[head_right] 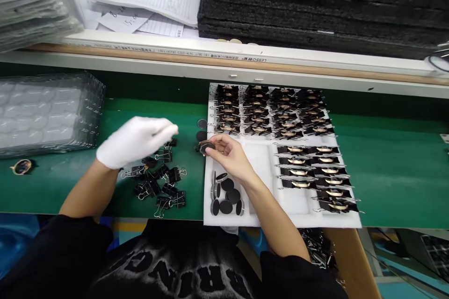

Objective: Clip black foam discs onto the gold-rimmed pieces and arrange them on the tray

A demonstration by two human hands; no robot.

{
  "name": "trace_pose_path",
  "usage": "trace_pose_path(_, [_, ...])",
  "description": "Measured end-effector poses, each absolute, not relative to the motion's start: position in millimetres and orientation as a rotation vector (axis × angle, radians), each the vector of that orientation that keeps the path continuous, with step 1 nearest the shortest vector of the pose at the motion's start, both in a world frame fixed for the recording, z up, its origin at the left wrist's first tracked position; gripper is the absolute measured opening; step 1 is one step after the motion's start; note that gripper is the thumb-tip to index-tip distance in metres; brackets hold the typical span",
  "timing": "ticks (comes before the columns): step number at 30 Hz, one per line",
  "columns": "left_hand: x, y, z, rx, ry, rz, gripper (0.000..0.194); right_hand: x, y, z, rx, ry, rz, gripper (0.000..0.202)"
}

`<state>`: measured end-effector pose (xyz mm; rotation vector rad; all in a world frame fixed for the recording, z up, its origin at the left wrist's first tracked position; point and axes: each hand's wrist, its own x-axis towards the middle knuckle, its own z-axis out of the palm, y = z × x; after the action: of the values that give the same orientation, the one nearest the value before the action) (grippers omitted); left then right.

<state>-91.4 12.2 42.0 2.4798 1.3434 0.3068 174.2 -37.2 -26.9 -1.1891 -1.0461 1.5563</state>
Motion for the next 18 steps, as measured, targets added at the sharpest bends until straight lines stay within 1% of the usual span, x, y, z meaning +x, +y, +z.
trace_pose_path(2, [-110,21,44,2.525,1.668,0.212,0.052,178,-36,-27,-1.156,-0.912,1.622,0.038])
trace_pose_path(4, [-122,25,38,2.527,1.829,0.075,0.055,179,-35,-28,-1.117,-0.782,1.677,0.039])
trace_pose_path(5, [-124,26,32,2.536,1.819,0.013,0.055,178,-35,-28,-1.104,-0.735,1.691,0.038])
trace_pose_path(8, [-120,22,11,2.63,1.567,-0.091,0.054,177,-34,-29,-1.084,-0.656,1.708,0.036])
trace_pose_path(10, [-113,20,-2,2.676,1.402,-0.16,0.049,177,-34,-29,-1.076,-0.625,1.729,0.036])
trace_pose_path(13, [-106,26,-12,2.686,1.327,-0.259,0.039,179,-34,-30,-1.056,-0.596,1.757,0.037])
trace_pose_path(18, [-109,45,5,2.718,1.385,-0.259,0.053,183,-35,-32,-0.989,-0.616,1.823,0.041])
